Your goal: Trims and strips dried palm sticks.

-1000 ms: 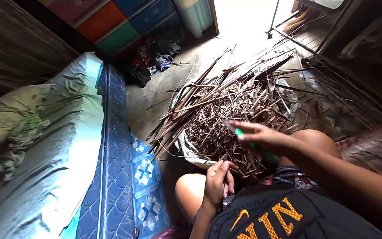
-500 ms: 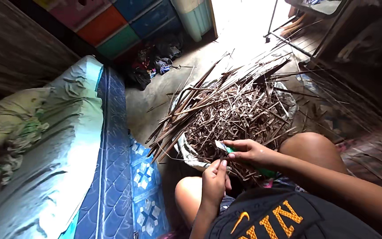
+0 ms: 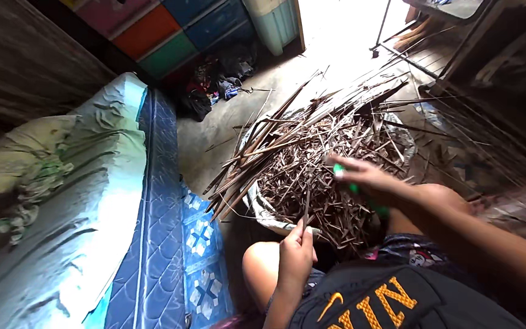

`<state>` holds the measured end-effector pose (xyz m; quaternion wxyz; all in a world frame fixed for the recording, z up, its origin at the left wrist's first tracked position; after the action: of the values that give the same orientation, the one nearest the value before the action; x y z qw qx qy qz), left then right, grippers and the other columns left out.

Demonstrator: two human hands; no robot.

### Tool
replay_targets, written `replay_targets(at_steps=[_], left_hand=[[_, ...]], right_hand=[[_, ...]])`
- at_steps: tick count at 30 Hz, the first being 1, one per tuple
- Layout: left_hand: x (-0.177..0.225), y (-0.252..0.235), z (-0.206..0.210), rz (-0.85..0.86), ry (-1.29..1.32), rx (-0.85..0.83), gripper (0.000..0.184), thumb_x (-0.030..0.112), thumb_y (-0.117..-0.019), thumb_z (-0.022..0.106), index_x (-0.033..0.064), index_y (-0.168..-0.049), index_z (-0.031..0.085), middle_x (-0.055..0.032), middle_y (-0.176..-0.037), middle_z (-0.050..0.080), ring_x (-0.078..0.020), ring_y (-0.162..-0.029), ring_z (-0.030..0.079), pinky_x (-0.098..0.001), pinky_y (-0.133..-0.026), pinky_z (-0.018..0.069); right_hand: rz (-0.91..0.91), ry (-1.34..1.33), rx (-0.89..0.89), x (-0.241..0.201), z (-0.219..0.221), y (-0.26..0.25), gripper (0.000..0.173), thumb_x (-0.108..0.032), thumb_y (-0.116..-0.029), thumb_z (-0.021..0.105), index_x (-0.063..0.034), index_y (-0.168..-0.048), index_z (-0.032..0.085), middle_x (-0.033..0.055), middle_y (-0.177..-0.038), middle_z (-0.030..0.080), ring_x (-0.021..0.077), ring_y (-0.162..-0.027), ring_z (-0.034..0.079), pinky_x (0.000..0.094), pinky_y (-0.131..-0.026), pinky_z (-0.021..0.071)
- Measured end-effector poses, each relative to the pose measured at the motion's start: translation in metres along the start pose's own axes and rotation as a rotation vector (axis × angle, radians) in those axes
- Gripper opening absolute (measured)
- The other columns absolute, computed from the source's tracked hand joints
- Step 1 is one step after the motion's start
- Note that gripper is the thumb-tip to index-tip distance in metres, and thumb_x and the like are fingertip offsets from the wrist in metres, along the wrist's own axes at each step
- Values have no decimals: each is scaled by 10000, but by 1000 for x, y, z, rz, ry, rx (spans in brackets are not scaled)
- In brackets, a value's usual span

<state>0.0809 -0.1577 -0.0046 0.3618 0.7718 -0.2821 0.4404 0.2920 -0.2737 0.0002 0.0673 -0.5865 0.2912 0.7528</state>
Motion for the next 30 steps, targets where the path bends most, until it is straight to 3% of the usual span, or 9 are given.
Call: replay_targets(at_steps=[3, 6, 9, 15, 19, 24, 27, 28, 30], left_hand=[[3, -8, 0, 84, -335, 132, 298, 129, -1026, 533, 2, -1240, 697, -58, -709, 667, -120, -567, 612, -325, -603, 552], [12, -9, 2, 139, -458, 178, 393, 46, -996, 519, -16, -1367, 635, -183, -934, 748, -263, -813, 721, -443, -810, 572], [15, -9, 4, 172, -510, 213, 355, 37, -997, 513, -40, -1307, 667, -189, -934, 750, -269, -820, 728, -440, -806, 576], [16, -10, 2, 210, -560, 267, 218, 64, -1001, 536, -58, -933, 703, -136, -709, 648, -230, -646, 647, -413, -648, 549], [12, -7, 5, 204, -478, 191, 375, 134, -1056, 522, -7, -1390, 617, -118, -737, 685, -172, -546, 607, -366, -600, 557], [9, -7, 3, 196, -447, 191, 382, 141, -1062, 513, 2, -1404, 607, -101, -736, 689, -139, -518, 583, -334, -577, 546], [8, -9, 2, 187, -419, 189, 295, 106, -1031, 509, -55, -1178, 708, -123, -737, 682, -180, -582, 628, -380, -623, 561], [9, -10, 3, 165, -409, 173, 234, 104, -1009, 503, -34, -960, 686, -85, -666, 615, -164, -571, 605, -364, -602, 539], [11, -11, 5, 69, -276, 73, 258, 92, -1022, 477, -9, -830, 617, -18, -613, 525, -92, -543, 537, -279, -564, 480]], right_hand=[[94, 32, -344, 27, 64, 28, 693, -223, -1048, 546, -174, -1651, 209, 74, -942, 627, 103, -599, 547, 282, -531, 482], [62, -39, -411, 47, 85, 29, 715, -198, -1053, 539, -169, -1660, 163, 49, -886, 611, 78, -568, 525, 255, -524, 469], [-1, -23, -331, 48, 83, 24, 676, -185, -1054, 556, -147, -1648, 236, 37, -866, 615, 55, -541, 499, 229, -504, 449], [-103, 100, -225, 45, 86, 16, 580, -208, -1056, 580, -91, -1590, 385, 77, -1125, 674, 12, -655, 533, 195, -606, 470], [-136, 87, -20, 31, 63, -5, 547, -187, -1064, 539, -56, -1575, 397, 81, -1005, 656, 63, -636, 543, 246, -589, 493], [-54, -9, -119, 18, 33, -11, 570, -202, -1073, 522, -134, -1609, 341, 8, -871, 595, 51, -556, 496, 215, -493, 442], [5, 17, -342, 28, 59, 13, 651, -198, -1048, 537, -165, -1639, 266, 44, -913, 623, 70, -568, 521, 244, -509, 463], [26, 20, -389, 34, 65, 15, 666, -200, -1050, 543, -181, -1645, 243, 49, -920, 629, 73, -572, 532, 248, -517, 473], [30, 9, -429, 44, 70, 16, 682, -198, -1050, 553, -216, -1652, 234, 44, -949, 633, 64, -579, 525, 239, -523, 466]])
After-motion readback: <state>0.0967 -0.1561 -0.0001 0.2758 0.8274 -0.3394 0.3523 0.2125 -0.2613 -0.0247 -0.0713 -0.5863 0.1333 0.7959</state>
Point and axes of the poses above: each hand's wrist, its own y-axis away from the middle knuckle, its own z-axis out of the palm, x = y × z, the point moved 3 cm from there along -y, towards the middle knuckle
